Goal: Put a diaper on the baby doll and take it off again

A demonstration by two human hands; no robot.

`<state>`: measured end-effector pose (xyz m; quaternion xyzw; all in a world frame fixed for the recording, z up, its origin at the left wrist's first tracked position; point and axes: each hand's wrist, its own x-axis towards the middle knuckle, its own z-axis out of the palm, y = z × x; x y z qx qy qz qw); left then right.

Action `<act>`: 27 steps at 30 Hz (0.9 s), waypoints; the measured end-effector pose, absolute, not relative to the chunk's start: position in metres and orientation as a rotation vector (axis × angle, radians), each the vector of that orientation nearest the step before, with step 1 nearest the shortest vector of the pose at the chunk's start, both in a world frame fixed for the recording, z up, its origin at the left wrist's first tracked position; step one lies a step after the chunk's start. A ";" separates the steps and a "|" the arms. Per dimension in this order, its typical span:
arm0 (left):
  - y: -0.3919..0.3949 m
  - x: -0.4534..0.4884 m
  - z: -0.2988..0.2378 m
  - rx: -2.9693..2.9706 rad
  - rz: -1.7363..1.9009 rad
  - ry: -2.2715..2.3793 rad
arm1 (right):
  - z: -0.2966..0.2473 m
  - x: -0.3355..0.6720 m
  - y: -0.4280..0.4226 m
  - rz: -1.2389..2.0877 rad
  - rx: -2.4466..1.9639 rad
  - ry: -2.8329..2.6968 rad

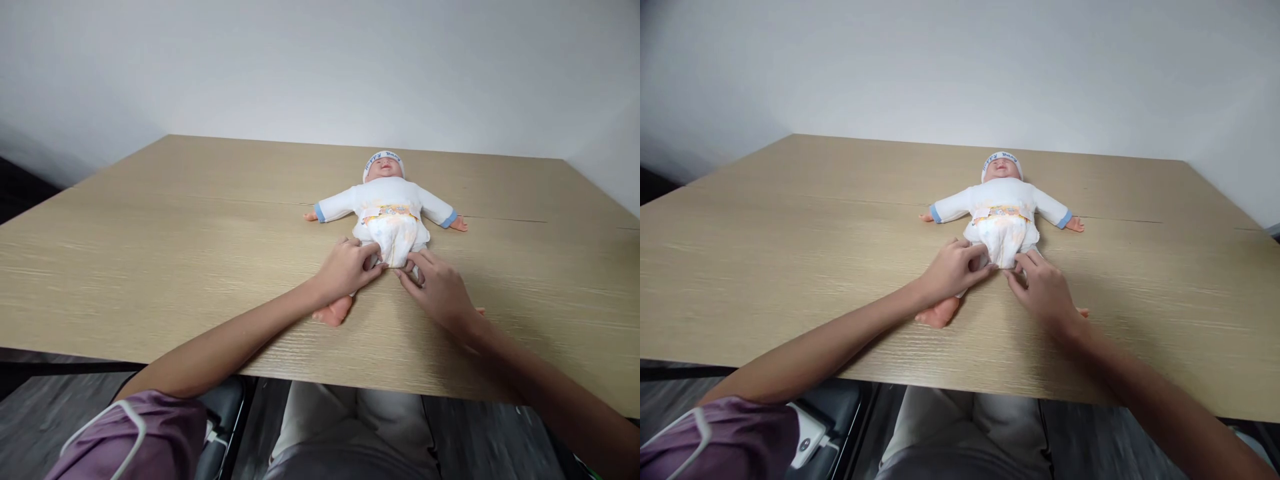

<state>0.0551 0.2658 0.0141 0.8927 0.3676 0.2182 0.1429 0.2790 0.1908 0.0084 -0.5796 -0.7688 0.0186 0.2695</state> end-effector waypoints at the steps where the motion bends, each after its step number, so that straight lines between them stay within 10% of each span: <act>1: 0.265 0.054 0.014 2.579 0.644 1.051 | 0.007 0.279 0.190 0.058 -1.568 -2.059; 27: 0.266 0.055 0.009 2.148 0.972 0.909 | 0.021 0.275 0.197 0.420 -1.723 -1.811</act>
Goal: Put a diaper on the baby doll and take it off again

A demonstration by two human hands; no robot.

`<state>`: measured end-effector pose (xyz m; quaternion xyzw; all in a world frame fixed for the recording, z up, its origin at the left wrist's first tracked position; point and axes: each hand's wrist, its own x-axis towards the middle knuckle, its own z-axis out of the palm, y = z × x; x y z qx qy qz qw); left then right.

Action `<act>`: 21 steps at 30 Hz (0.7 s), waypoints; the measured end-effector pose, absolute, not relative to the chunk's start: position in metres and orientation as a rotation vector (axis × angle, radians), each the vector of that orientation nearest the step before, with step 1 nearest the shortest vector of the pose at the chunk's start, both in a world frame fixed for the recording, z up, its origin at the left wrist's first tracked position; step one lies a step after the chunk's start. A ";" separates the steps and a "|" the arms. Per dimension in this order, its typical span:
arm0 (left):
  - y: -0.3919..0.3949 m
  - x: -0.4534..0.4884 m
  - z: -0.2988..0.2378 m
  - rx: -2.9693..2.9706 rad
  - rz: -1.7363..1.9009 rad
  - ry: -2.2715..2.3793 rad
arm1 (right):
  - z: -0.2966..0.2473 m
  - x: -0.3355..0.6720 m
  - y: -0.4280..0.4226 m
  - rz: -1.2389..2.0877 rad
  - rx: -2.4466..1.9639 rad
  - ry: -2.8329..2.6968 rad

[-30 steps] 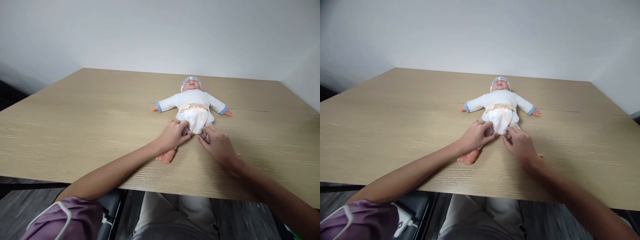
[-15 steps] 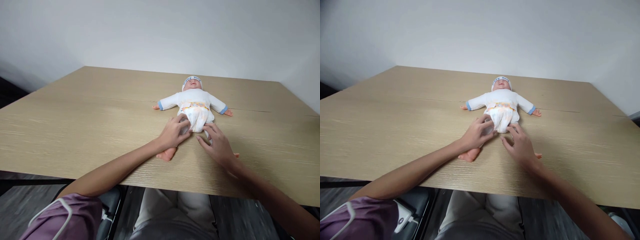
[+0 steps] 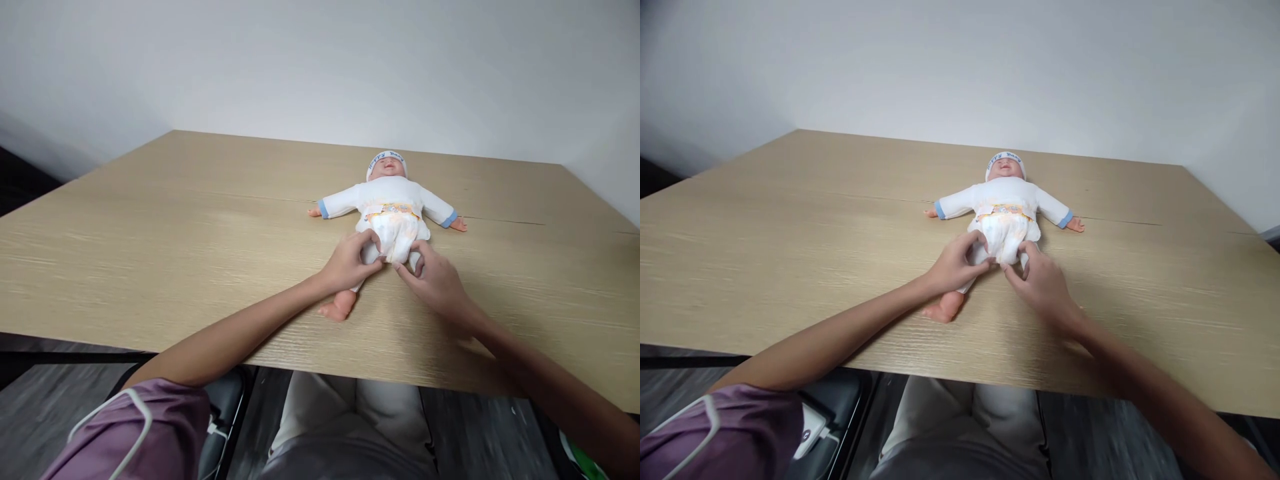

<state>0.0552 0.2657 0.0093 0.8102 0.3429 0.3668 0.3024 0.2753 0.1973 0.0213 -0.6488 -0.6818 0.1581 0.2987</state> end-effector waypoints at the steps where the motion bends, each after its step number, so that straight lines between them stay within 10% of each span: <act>1: 0.267 0.056 0.006 2.034 1.019 0.903 | 0.023 0.278 0.200 0.471 -1.707 -1.775; 21: 0.275 0.050 0.013 1.483 0.784 0.811 | 0.031 0.289 0.201 0.685 -1.677 -1.603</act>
